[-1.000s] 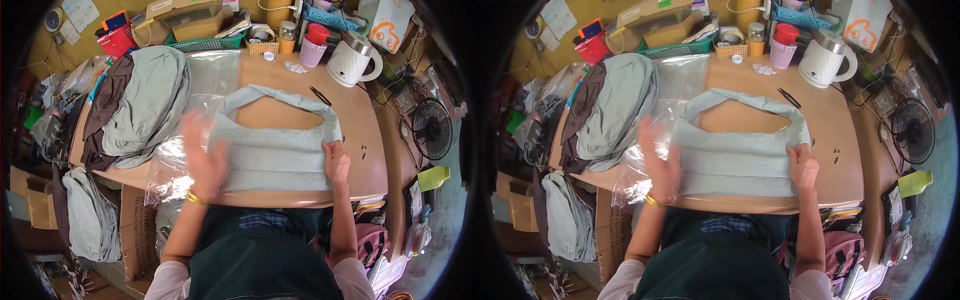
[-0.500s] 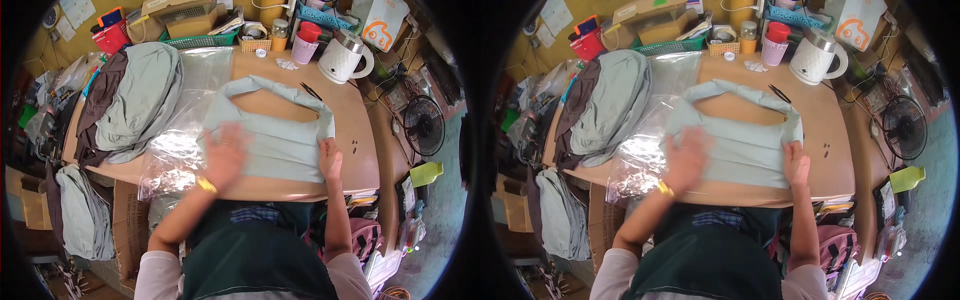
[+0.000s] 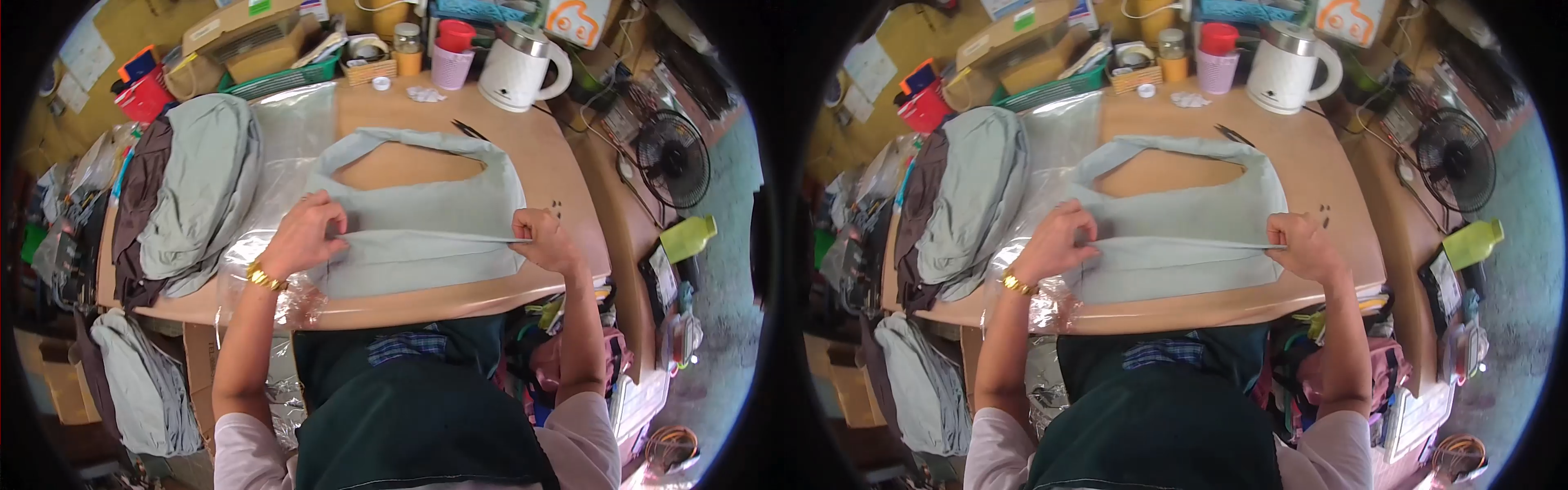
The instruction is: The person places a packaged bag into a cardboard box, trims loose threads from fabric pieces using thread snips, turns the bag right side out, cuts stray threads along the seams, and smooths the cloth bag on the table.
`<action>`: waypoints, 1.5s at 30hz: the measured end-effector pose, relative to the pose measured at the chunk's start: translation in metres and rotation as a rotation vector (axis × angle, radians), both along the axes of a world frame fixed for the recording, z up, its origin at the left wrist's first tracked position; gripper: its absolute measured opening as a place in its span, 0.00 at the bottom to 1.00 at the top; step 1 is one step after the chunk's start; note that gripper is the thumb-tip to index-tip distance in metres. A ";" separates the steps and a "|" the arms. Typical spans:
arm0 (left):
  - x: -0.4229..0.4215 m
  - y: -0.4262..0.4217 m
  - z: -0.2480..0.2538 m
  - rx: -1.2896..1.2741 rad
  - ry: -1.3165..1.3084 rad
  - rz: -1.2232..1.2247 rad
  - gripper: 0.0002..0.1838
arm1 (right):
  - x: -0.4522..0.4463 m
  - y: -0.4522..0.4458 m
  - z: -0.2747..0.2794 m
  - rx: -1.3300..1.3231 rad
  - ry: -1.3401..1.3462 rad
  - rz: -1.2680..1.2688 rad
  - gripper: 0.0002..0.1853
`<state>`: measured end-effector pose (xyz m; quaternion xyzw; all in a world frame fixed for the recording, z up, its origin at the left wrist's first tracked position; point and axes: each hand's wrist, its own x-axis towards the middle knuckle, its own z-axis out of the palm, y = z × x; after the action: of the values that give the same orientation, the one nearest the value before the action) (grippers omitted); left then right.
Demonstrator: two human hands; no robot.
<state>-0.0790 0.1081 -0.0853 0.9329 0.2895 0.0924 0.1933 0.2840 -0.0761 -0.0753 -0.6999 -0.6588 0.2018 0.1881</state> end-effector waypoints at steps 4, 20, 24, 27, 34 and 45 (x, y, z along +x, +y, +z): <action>0.006 -0.018 -0.006 -0.160 -0.032 0.058 0.10 | 0.002 -0.019 -0.024 0.075 0.033 0.035 0.11; -0.021 -0.072 0.037 -0.179 0.287 -0.031 0.15 | 0.000 -0.048 -0.004 -0.051 -0.078 -0.052 0.18; 0.049 -0.098 0.001 0.289 -0.083 0.341 0.34 | -0.063 -0.007 -0.028 0.320 -0.045 -0.257 0.31; 0.056 -0.101 -0.044 0.290 0.057 0.389 0.42 | -0.073 0.002 -0.054 0.242 -0.408 -0.233 0.39; 0.035 -0.109 -0.062 0.148 0.140 0.390 0.48 | -0.077 -0.014 -0.067 0.145 -0.467 -0.209 0.45; 0.024 -0.069 -0.013 -0.229 -0.045 0.268 0.36 | -0.047 0.006 -0.027 -0.066 -0.184 -0.126 0.40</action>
<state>-0.0548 0.0393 -0.0981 0.8556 0.4154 0.1044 0.2908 0.2366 -0.0703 -0.1018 -0.7612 -0.6211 0.1460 0.1160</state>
